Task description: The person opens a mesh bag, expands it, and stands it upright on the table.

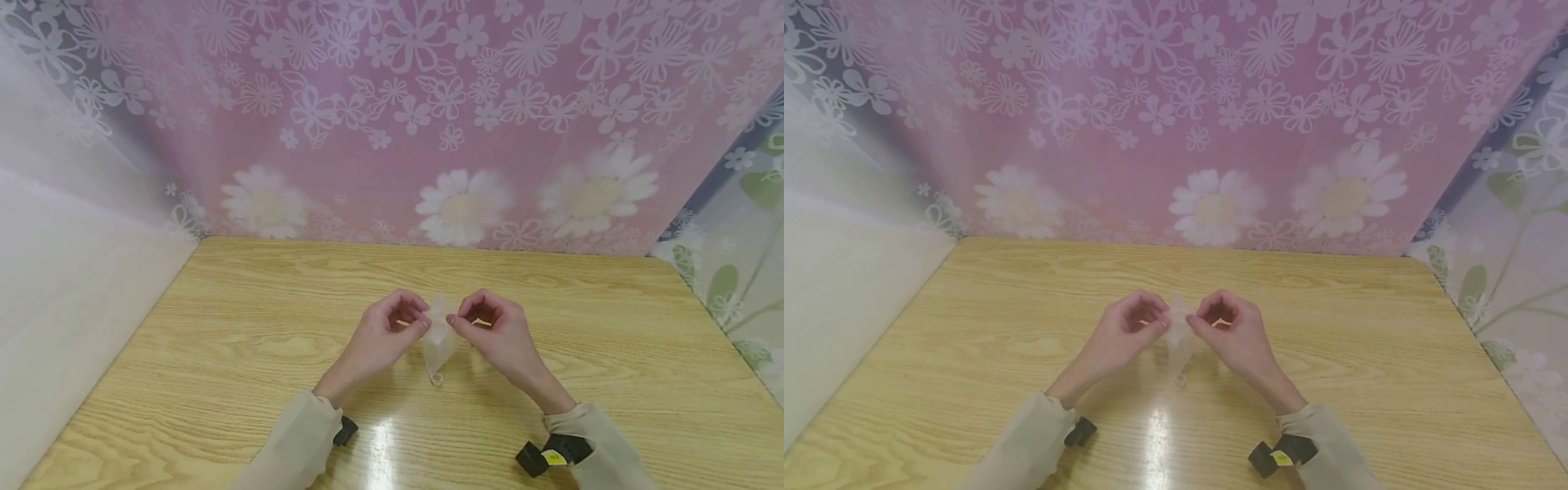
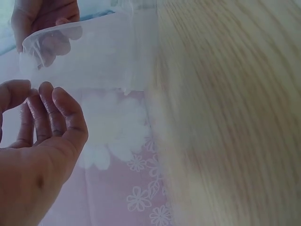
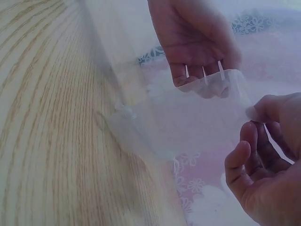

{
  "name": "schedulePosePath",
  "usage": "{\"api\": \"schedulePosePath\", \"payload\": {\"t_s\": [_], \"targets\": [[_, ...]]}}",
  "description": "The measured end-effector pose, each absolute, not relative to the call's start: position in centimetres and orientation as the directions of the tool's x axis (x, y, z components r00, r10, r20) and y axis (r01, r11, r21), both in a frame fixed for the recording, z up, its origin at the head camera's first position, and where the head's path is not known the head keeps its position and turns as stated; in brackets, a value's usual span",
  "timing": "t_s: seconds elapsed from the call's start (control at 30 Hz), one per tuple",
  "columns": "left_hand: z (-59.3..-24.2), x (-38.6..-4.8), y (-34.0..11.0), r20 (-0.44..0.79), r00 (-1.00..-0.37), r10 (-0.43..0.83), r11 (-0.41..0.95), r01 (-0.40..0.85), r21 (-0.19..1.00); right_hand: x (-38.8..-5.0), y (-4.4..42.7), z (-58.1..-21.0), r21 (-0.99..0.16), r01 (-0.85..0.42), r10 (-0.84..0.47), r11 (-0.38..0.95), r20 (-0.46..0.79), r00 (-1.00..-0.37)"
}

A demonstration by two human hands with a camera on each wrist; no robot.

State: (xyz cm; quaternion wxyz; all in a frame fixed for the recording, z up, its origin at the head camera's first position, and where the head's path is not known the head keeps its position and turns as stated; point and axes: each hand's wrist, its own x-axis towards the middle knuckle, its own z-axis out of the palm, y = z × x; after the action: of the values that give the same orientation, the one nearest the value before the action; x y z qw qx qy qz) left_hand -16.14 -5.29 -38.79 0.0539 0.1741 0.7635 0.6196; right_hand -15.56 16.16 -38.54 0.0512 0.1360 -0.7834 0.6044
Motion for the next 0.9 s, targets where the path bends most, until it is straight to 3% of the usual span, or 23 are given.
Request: {"api": "schedulePosePath", "payload": {"t_s": [0.37, 0.9], "targets": [[-38.46, -16.1, -5.06, 0.102, -0.947, 0.306, 0.312, 0.201, 0.928, -15.56, 16.19, -38.61, -0.929, -0.278, -0.181, 0.243, 0.238, -0.954], [-38.41, -16.1, -4.95, 0.092, -0.955, 0.282, 0.24, 0.163, 0.957, -15.51, 15.94, -38.59, -0.921, -0.292, -0.138, 0.259, 0.264, -0.955]]}}
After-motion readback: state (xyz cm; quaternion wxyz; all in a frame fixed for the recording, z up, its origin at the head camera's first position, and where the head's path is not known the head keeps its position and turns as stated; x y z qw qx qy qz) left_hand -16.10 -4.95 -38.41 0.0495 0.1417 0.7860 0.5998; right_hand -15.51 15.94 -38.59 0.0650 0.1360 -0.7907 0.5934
